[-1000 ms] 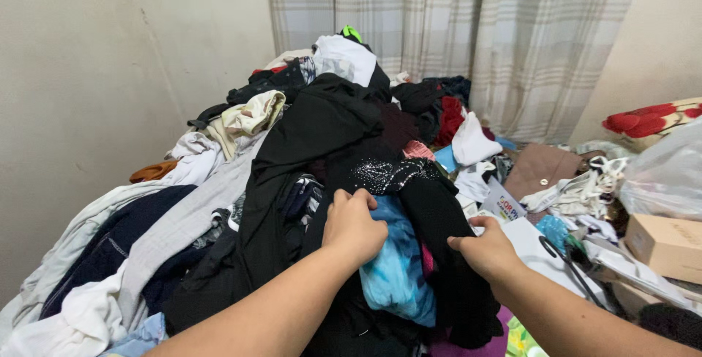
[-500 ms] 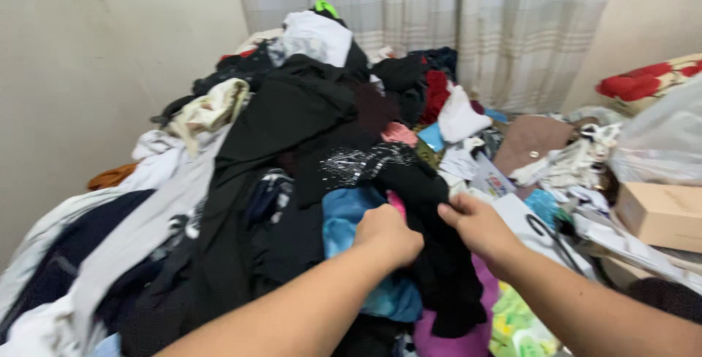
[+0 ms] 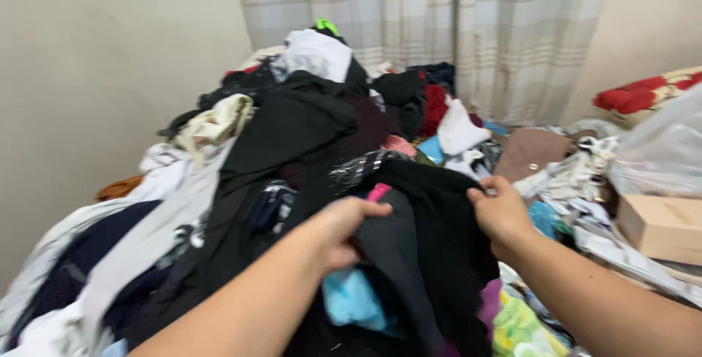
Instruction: The person folds several garments from a large pile on a bed. They handle a peach-colored t-shirt, a black top, and dark blue pants, folding each item and placing it on a separate stack. The person works by hand without tools.
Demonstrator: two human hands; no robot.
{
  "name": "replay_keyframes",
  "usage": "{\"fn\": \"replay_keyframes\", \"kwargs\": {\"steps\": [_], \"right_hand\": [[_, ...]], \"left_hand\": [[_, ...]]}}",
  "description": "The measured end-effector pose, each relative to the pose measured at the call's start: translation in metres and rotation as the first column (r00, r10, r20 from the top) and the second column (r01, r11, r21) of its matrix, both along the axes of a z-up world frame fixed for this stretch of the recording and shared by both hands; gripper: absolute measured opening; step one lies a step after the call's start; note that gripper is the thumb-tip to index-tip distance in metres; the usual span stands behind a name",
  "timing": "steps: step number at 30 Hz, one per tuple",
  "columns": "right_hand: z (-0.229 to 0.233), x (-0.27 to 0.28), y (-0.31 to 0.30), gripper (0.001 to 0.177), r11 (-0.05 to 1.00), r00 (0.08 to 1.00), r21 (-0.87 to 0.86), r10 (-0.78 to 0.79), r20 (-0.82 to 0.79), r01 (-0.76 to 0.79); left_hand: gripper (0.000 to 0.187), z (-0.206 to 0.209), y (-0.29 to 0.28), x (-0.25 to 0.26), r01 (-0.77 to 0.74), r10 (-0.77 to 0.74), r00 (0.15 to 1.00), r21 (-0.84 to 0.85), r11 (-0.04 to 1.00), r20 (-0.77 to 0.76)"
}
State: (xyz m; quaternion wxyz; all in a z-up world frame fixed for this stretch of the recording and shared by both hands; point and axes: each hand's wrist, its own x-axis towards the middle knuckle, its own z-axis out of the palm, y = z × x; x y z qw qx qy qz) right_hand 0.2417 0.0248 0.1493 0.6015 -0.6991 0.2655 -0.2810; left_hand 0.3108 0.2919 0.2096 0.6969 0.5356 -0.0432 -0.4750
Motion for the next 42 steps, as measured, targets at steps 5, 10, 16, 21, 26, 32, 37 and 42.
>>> {"fn": "replay_keyframes", "kwargs": {"steps": [5,10,16,21,26,32,37,42], "right_hand": [[0.001,0.005,0.023,0.025,0.995,0.997,0.083,-0.045,-0.066,0.05],[0.025,-0.014,0.096,0.06,0.906,0.948,-0.409,-0.22,-0.228,0.111],[0.101,-0.061,0.222,0.083,0.756,0.888,0.495,0.453,0.078,-0.429],[0.153,-0.082,0.252,0.069,0.486,0.755,0.599,0.55,0.356,-0.636],[0.158,-0.104,0.223,0.059,0.43,0.672,0.571,0.667,0.322,-0.7],[0.145,-0.137,0.201,0.066,0.572,0.68,0.464,0.727,0.095,-0.676],[0.12,-0.189,0.205,0.075,0.472,0.71,0.53,0.469,0.525,-0.704],[0.08,-0.253,0.224,0.059,0.609,0.937,0.717,0.151,0.316,-0.34]], "left_hand": [[0.031,0.06,0.12,-0.006,-0.143,0.144,0.99,-0.202,0.969,-0.011],[0.033,0.104,0.205,-0.027,-0.251,0.303,0.95,-0.399,0.882,0.073],[0.046,0.154,0.225,-0.048,-0.301,0.495,0.864,-0.696,0.652,0.091],[0.052,0.118,0.209,-0.07,-0.165,0.413,0.888,-0.699,0.696,0.202],[0.065,0.081,0.233,-0.093,-0.144,0.134,0.988,-0.726,0.673,-0.072],[0.055,0.067,0.231,-0.092,-0.257,0.28,0.96,-0.393,0.883,0.002],[0.057,0.035,0.197,-0.087,-0.163,0.156,0.986,-0.556,0.815,-0.059],[0.054,0.014,0.125,-0.139,-0.412,0.376,0.911,-0.339,0.846,-0.168]]}}
